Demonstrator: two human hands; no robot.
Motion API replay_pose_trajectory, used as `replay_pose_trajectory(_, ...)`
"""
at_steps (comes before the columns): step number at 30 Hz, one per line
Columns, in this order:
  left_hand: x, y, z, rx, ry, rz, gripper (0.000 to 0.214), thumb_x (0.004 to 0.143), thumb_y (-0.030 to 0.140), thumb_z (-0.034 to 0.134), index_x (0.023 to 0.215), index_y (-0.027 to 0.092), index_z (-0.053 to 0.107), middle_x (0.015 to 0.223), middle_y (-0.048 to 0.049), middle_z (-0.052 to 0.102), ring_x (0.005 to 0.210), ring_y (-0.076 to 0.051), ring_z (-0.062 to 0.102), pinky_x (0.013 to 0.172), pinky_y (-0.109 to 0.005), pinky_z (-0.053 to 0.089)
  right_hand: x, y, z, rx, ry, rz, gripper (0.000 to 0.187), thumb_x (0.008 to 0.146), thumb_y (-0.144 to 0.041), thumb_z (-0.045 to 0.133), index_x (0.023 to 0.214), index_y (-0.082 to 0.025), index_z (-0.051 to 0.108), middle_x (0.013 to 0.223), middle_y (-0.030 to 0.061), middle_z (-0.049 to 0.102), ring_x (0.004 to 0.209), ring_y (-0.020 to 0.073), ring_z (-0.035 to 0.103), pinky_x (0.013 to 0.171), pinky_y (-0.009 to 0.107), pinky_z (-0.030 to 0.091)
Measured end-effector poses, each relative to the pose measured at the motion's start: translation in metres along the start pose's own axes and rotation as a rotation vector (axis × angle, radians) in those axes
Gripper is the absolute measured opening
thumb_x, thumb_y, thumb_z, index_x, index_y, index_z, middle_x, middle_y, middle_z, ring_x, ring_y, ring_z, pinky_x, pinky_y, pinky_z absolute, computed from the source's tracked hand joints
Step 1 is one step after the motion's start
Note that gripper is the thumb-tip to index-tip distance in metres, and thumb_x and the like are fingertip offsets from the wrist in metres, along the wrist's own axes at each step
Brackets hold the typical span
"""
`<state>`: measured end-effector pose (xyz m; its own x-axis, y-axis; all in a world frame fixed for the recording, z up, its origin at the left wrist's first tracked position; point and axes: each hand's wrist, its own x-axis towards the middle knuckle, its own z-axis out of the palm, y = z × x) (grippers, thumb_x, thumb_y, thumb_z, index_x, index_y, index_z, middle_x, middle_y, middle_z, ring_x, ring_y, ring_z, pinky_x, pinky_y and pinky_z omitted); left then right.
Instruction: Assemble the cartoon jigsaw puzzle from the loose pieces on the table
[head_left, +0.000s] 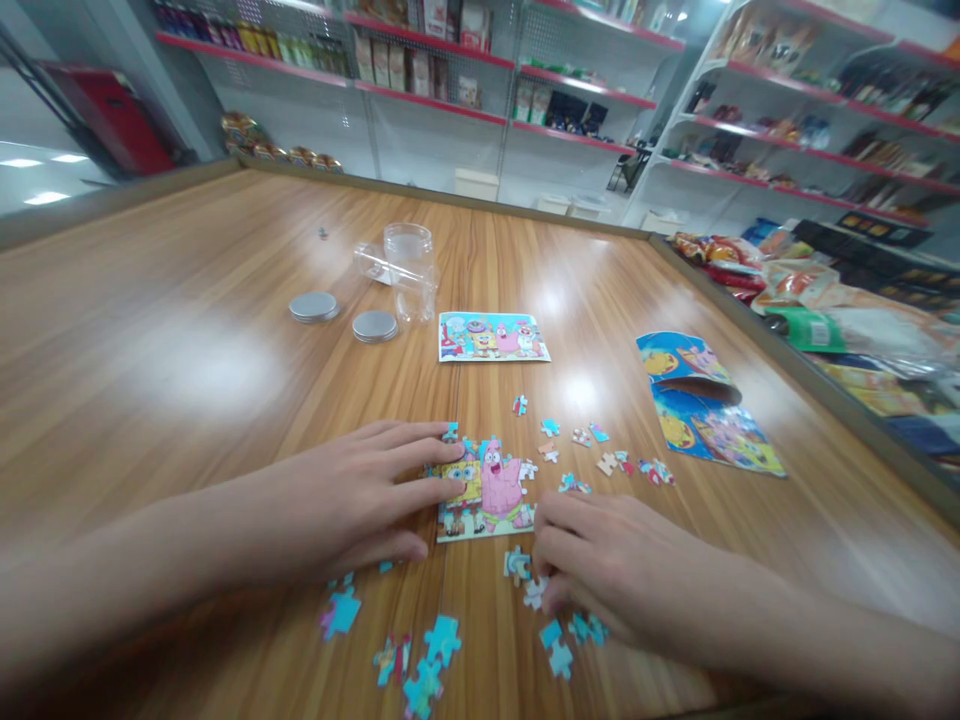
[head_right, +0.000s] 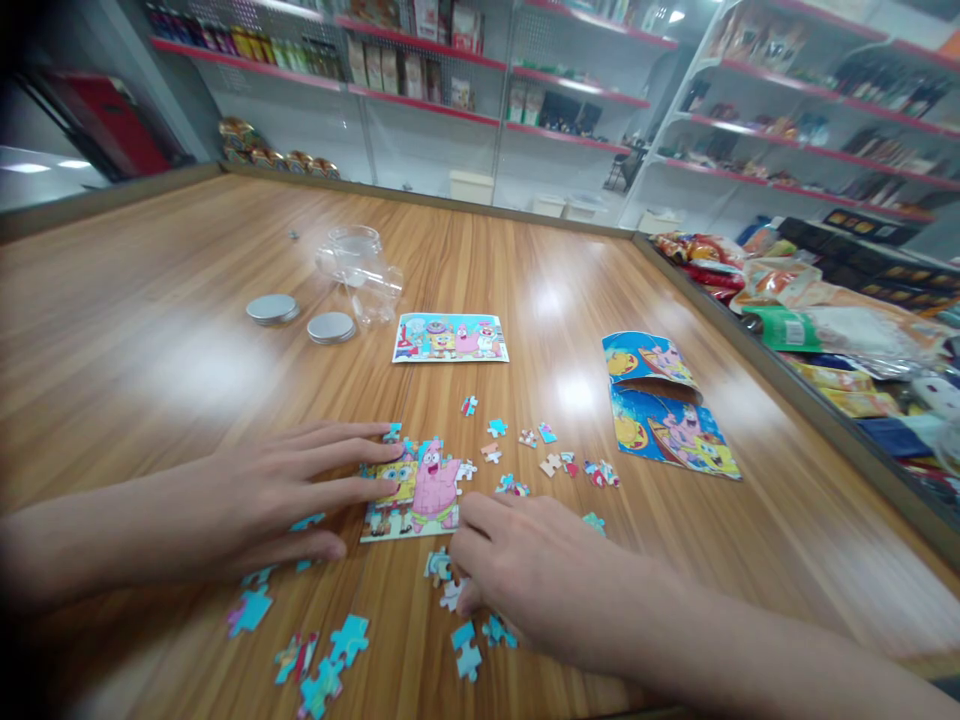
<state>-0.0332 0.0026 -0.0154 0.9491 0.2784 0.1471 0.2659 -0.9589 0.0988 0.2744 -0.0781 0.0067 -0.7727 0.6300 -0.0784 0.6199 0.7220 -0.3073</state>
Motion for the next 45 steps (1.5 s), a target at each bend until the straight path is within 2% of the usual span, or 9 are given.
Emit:
replay_pose_trajectory(5, 0.0, 0.0, 0.0, -0.046, 0.015, -0.013, 0.052, 0.094, 0.039, 0.065, 0.143, 0.03, 0.049, 0.148, -0.0064, 0.052, 0.139, -0.031, 0.047, 0.112, -0.048, 0.047, -0.002, 0.004, -0.002, 0.131, -0.043, -0.085, 0.006, 0.097, -0.02, 0.056, 0.091, -0.019, 0.057, 0.089, 0.0018, 0.063, 0.078, 0.0139, 0.055, 0.067, 0.027, 0.041)
replay_pose_trajectory(7, 0.001, 0.0, -0.001, -0.066, 0.023, -0.018, 0.052, 0.094, 0.04, 0.066, 0.142, 0.03, 0.051, 0.147, -0.0064, 0.053, 0.138, -0.03, 0.047, 0.113, -0.047, 0.046, -0.001, 0.007, -0.001, 0.174, -0.022, -0.115, 0.006, 0.095, -0.015, 0.054, 0.097, -0.019, 0.058, 0.087, 0.0013, 0.063, 0.078, 0.0138, 0.054, 0.067, 0.026, 0.041)
replay_pose_trajectory(12, 0.001, 0.001, 0.0, -0.043, 0.0, -0.02, 0.052, 0.095, 0.04, 0.063, 0.144, 0.029, 0.049, 0.149, -0.0065, 0.051, 0.139, -0.031, 0.046, 0.113, -0.049, 0.045, 0.002, 0.013, -0.004, 0.157, 0.059, 0.004, 0.012, 0.098, -0.022, 0.054, 0.106, -0.018, 0.062, 0.099, 0.0052, 0.065, 0.086, 0.0159, 0.058, 0.073, 0.028, 0.042)
replay_pose_trajectory(19, 0.001, 0.002, -0.001, -0.058, 0.006, -0.033, 0.052, 0.094, 0.04, 0.066, 0.142, 0.029, 0.05, 0.148, -0.0068, 0.052, 0.139, -0.031, 0.047, 0.113, -0.048, 0.045, 0.0, 0.009, -0.015, 0.036, -0.004, 0.008, 0.012, 0.096, -0.018, 0.051, 0.102, -0.019, 0.061, 0.1, 0.0047, 0.063, 0.082, 0.0165, 0.055, 0.067, 0.031, 0.037)
replay_pose_trajectory(26, 0.002, 0.002, -0.002, -0.06, 0.025, -0.022, 0.05, 0.094, 0.039, 0.065, 0.142, 0.028, 0.051, 0.147, -0.0074, 0.053, 0.139, -0.031, 0.047, 0.114, -0.047, 0.044, 0.0, 0.01, -0.017, -0.07, -0.13, -0.049, 0.019, 0.086, -0.01, 0.052, 0.101, -0.02, 0.059, 0.103, 0.0056, 0.061, 0.079, 0.0166, 0.055, 0.058, 0.03, 0.029)
replay_pose_trajectory(32, 0.002, 0.002, -0.002, -0.054, 0.011, -0.023, 0.05, 0.095, 0.039, 0.064, 0.142, 0.029, 0.05, 0.147, -0.0074, 0.054, 0.137, -0.031, 0.048, 0.113, -0.049, 0.045, 0.0, 0.009, -0.021, 0.012, -0.143, -0.046, 0.009, 0.085, -0.013, 0.056, 0.093, -0.019, 0.055, 0.1, 0.0059, 0.061, 0.078, 0.0163, 0.053, 0.059, 0.029, 0.032)
replay_pose_trajectory(38, 0.003, 0.003, -0.004, -0.04, -0.01, -0.016, 0.048, 0.095, 0.039, 0.063, 0.141, 0.027, 0.051, 0.148, -0.0081, 0.052, 0.137, -0.032, 0.047, 0.112, -0.05, 0.045, -0.002, 0.011, -0.017, 0.162, -0.159, -0.118, 0.016, 0.084, -0.007, 0.055, 0.095, -0.018, 0.058, 0.088, 0.0029, 0.063, 0.077, 0.0148, 0.056, 0.064, 0.028, 0.038)
replay_pose_trajectory(41, 0.004, 0.004, -0.004, -0.044, -0.007, -0.016, 0.049, 0.096, 0.038, 0.062, 0.142, 0.027, 0.05, 0.147, -0.0081, 0.053, 0.137, -0.032, 0.048, 0.111, -0.051, 0.045, -0.001, 0.01, -0.017, 0.089, -0.12, -0.049, 0.012, 0.089, -0.011, 0.055, 0.098, -0.019, 0.059, 0.089, 0.0037, 0.063, 0.079, 0.0167, 0.057, 0.064, 0.03, 0.038)
replay_pose_trajectory(45, 0.005, 0.004, -0.004, -0.071, 0.019, -0.026, 0.05, 0.095, 0.037, 0.064, 0.142, 0.028, 0.05, 0.146, -0.008, 0.054, 0.137, -0.031, 0.049, 0.112, -0.049, 0.045, -0.001, 0.01, -0.02, -0.021, -0.088, 0.055, 0.006, 0.092, -0.014, 0.055, 0.093, -0.018, 0.058, 0.096, 0.0053, 0.062, 0.078, 0.0167, 0.057, 0.063, 0.03, 0.036)
